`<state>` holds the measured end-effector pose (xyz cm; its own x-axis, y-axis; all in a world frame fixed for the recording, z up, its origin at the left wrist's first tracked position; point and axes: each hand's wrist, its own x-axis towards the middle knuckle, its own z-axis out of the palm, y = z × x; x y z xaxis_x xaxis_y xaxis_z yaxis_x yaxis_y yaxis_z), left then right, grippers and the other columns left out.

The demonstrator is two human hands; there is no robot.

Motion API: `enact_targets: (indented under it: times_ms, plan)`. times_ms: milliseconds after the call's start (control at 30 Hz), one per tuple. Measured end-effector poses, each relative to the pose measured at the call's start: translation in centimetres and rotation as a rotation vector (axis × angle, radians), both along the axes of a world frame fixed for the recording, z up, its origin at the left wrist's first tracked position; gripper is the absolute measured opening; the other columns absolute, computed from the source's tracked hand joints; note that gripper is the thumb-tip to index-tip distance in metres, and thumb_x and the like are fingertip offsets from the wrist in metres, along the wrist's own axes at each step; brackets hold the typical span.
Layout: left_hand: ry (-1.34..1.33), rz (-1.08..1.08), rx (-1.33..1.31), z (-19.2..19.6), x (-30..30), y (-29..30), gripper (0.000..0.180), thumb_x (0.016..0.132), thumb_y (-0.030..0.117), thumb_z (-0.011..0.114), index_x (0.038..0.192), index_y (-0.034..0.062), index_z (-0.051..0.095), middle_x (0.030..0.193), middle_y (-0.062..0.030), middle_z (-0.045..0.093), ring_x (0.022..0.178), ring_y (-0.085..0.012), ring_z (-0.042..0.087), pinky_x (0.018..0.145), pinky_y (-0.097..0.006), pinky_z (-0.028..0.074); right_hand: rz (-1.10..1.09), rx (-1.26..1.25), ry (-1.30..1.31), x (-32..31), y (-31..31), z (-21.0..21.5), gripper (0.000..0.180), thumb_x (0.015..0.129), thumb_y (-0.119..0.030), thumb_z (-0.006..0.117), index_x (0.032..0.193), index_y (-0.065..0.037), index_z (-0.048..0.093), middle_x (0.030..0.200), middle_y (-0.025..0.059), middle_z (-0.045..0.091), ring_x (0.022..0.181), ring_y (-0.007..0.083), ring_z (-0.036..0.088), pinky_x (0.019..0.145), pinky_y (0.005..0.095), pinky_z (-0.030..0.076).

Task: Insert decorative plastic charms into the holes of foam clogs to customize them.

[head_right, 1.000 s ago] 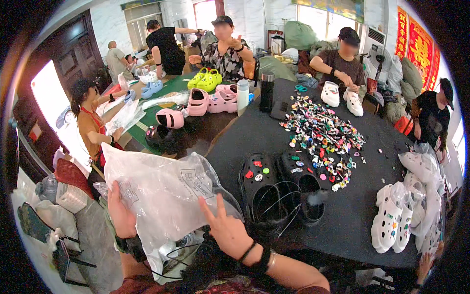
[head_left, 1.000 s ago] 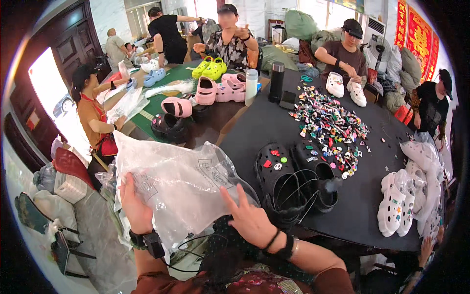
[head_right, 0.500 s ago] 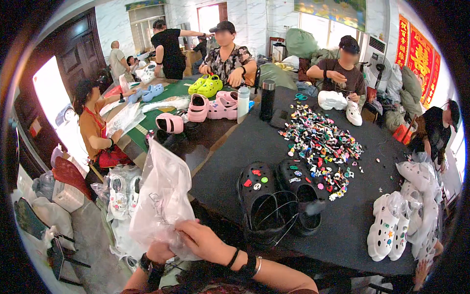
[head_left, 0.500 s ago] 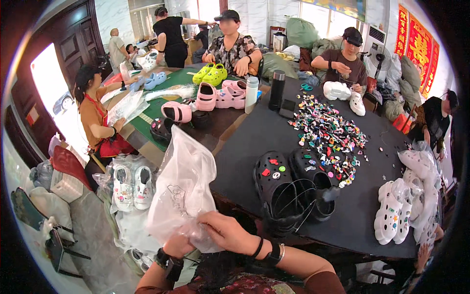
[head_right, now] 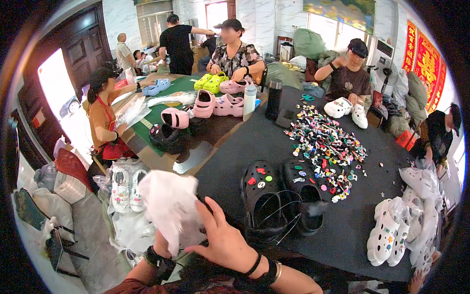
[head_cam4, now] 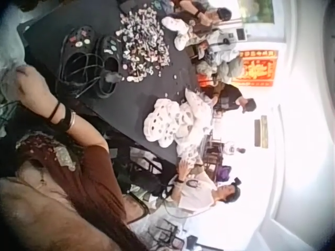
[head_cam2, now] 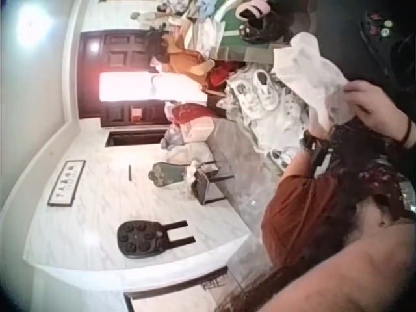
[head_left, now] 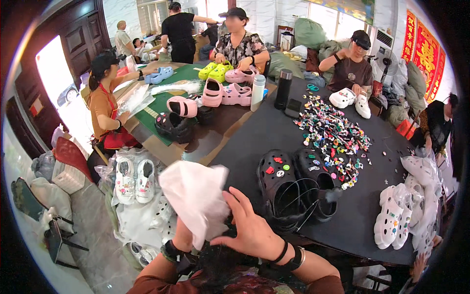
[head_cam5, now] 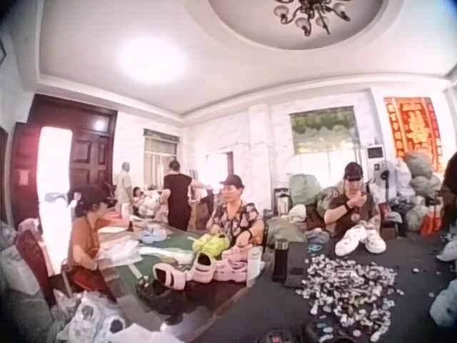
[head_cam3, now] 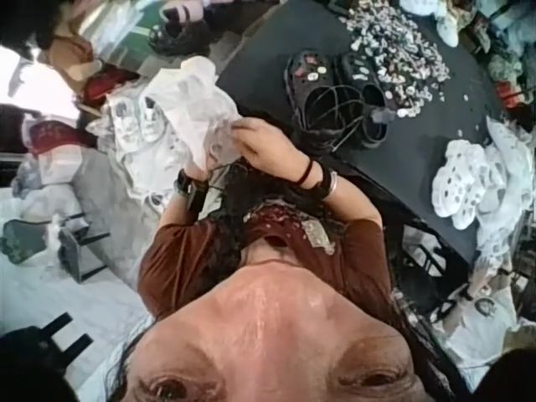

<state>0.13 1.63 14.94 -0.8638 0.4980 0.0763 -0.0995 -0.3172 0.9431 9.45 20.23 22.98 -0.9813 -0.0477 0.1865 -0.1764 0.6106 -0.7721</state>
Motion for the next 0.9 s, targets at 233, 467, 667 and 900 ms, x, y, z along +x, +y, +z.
enact_targets:
  times_ms: [233,467,667,900]
  plan:
    - [-0.408,-0.234,0.192,-1.2,0.7,-1.0,0.064,0.086,0.012,0.069,0.141,0.004,0.036,0.138,-0.0096,0.046,0.122,-0.022,0.049,0.103,-0.035,0.04,-0.069,-0.127,0.221,-0.1,2.1,-1.4,0.04,0.074,-0.002,0.069,0.112,-0.001,0.057,0.1,0.0183,0.062,0.082,0.0328,0.066,0.069,0.0364,0.055]
    - [0.034,-0.376,-0.207,1.5,0.8,0.9,0.076,0.08,0.008,0.075,0.142,0.0044,0.033,0.132,-0.0094,0.047,0.118,-0.0218,0.05,0.092,-0.039,0.049,-0.156,-0.139,0.154,-0.2,3.6,-0.9,0.029,0.075,-0.002,0.07,0.102,0.0,0.06,0.08,0.0146,0.063,0.065,0.0249,0.065,0.058,0.032,0.051]
    - [-0.395,-0.256,0.263,-0.3,-0.9,1.7,0.047,0.093,0.018,0.059,0.135,0.0045,0.043,0.127,-0.0093,0.053,0.113,-0.0202,0.054,0.096,-0.034,0.046,-0.041,-0.197,0.0,0.2,3.1,0.0,0.04,0.076,-0.006,0.076,0.112,-0.002,0.058,0.093,0.0119,0.061,0.067,0.0149,0.065,0.058,0.027,0.051]
    - [-0.012,-0.181,-0.157,1.3,-13.0,0.9,0.022,0.087,0.01,0.06,0.108,0.0025,0.059,0.092,-0.0034,0.063,0.078,-0.0127,0.06,0.068,-0.026,0.049,-0.127,-0.073,0.114,1.8,6.3,2.9,0.03,0.082,-0.003,0.07,0.11,0.0,0.061,0.097,0.0136,0.061,0.068,0.0156,0.065,0.06,0.0262,0.052]
